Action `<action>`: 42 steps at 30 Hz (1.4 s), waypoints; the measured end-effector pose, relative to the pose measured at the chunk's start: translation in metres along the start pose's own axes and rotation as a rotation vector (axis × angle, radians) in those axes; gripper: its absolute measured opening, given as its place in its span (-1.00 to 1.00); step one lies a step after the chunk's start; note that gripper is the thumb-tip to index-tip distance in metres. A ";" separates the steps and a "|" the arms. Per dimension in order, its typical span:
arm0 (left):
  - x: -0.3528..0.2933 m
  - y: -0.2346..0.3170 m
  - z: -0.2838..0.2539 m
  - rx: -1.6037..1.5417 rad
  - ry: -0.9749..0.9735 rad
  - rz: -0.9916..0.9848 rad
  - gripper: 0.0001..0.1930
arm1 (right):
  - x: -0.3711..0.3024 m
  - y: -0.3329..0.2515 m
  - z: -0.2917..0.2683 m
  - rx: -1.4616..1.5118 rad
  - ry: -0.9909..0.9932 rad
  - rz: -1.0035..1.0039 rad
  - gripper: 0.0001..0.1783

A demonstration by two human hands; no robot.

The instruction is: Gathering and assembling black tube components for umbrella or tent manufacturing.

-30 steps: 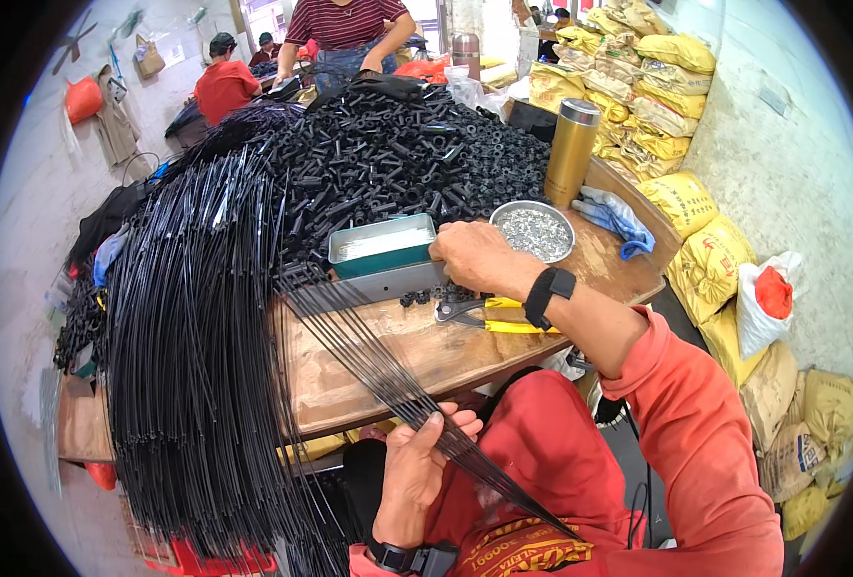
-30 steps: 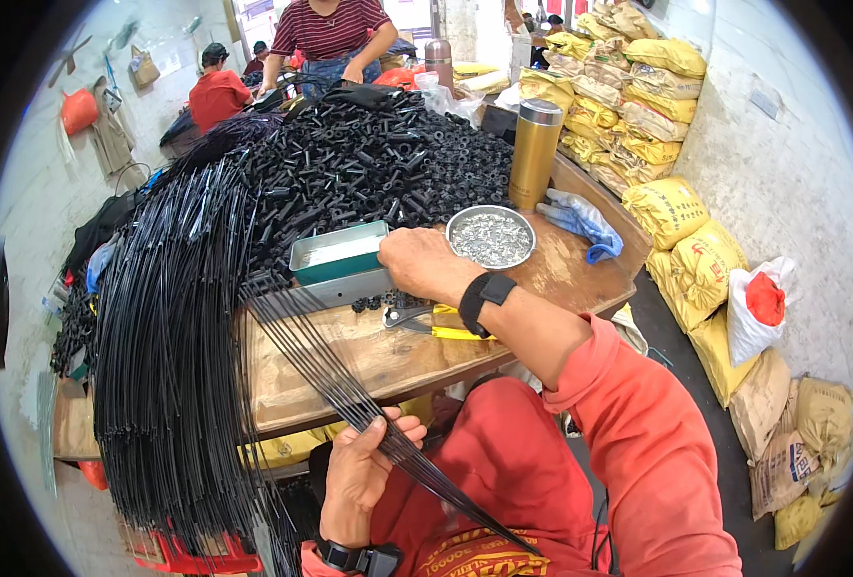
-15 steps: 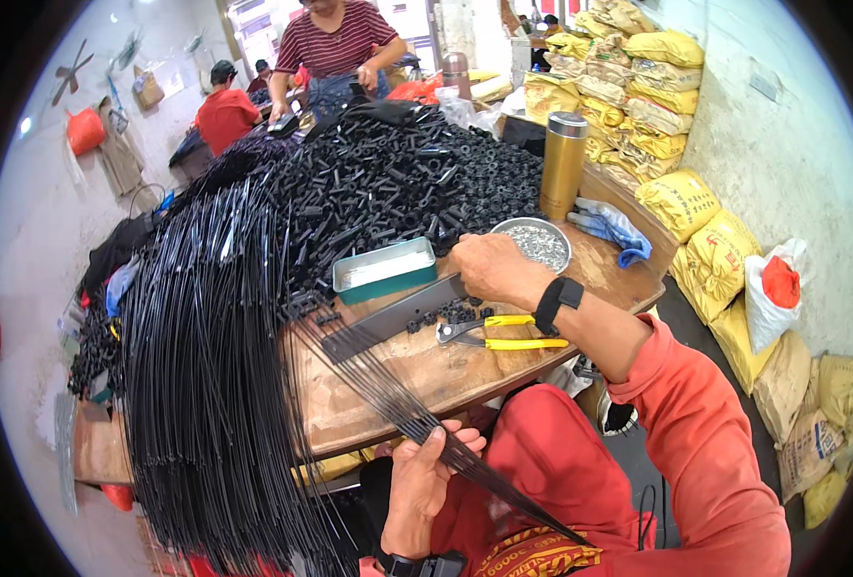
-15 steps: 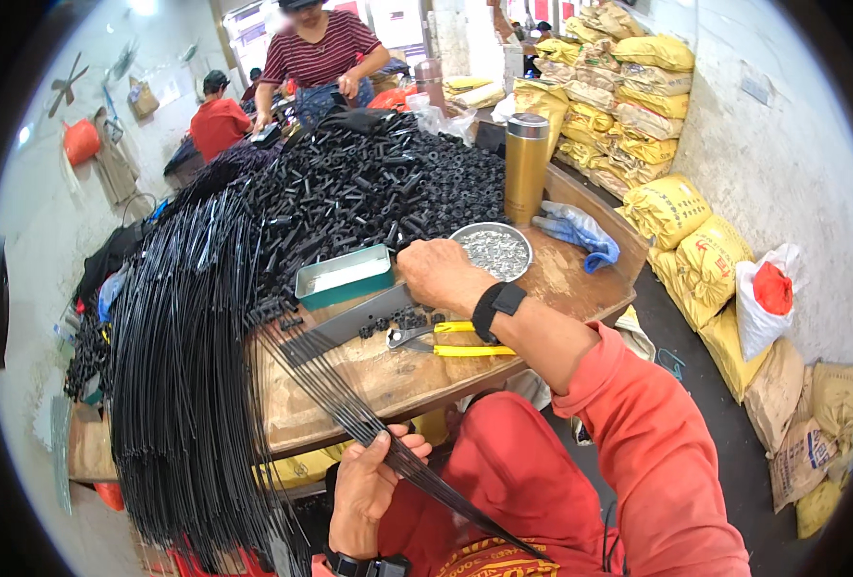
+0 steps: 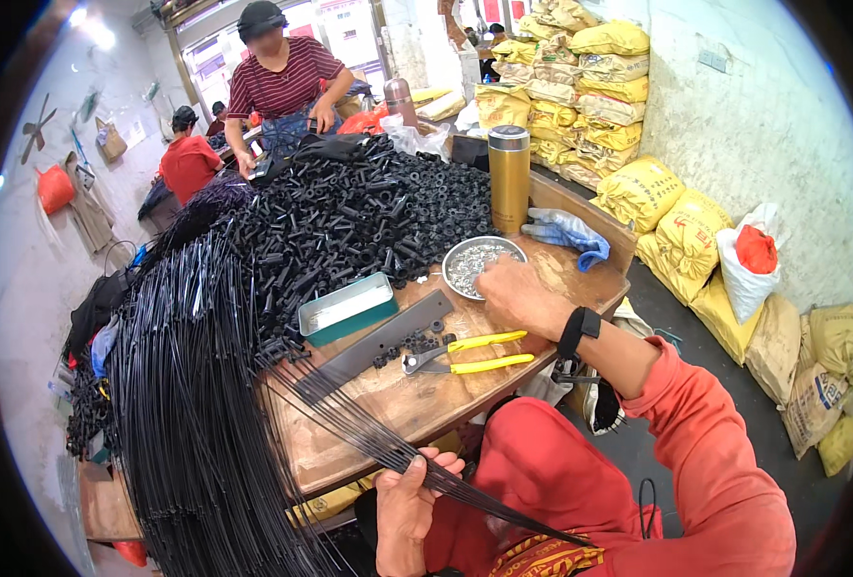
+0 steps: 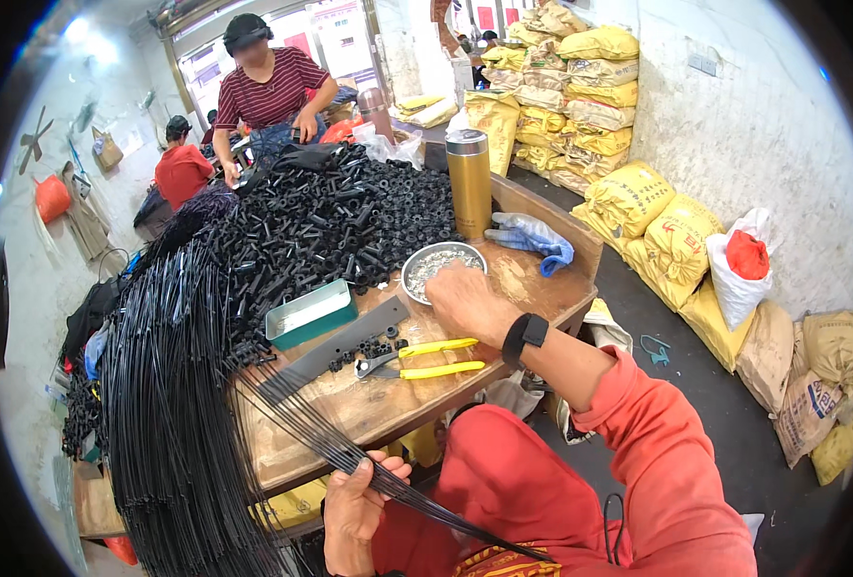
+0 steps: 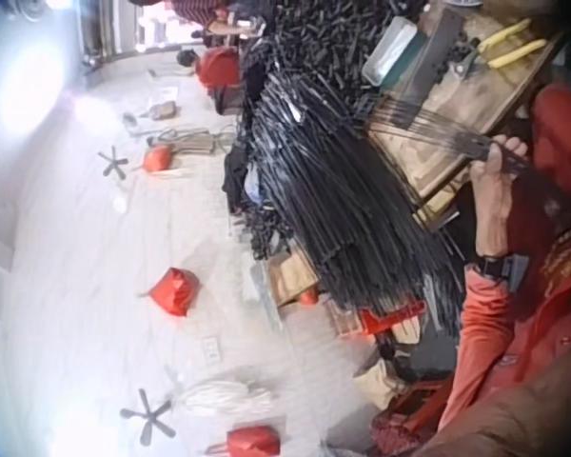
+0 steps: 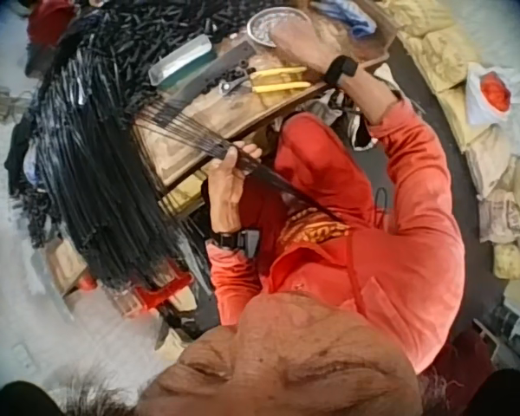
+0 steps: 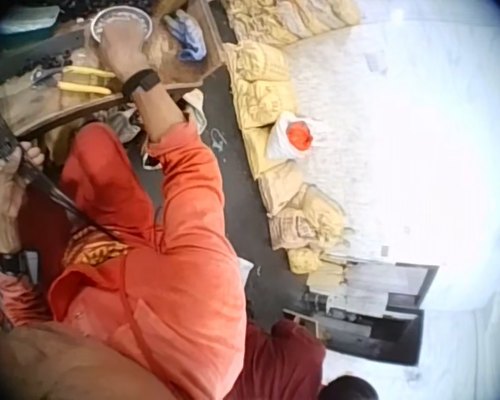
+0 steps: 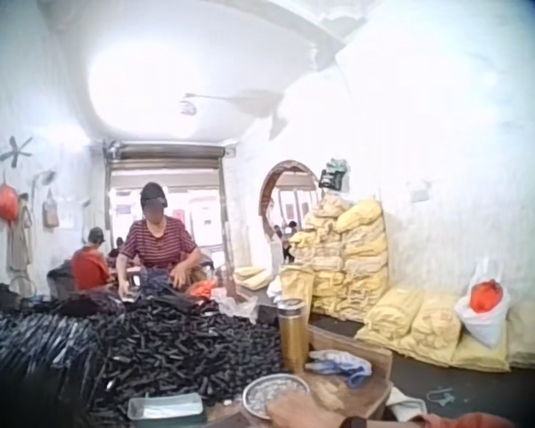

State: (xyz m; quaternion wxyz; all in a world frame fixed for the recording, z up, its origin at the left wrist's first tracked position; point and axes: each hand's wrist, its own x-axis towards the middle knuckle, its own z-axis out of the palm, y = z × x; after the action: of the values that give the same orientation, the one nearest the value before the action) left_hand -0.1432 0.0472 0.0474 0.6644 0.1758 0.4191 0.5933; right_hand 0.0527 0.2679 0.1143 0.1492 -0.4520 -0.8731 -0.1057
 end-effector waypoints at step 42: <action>-0.006 -0.003 -0.001 0.055 0.073 0.077 -0.79 | -0.147 -0.137 0.010 1.356 -0.387 0.077 -0.65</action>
State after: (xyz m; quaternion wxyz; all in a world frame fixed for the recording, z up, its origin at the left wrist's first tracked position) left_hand -0.1417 0.0411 0.0472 0.6202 0.1880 0.4522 0.6129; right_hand 0.0195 0.0819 0.0459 0.2435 -0.3003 -0.7407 0.5494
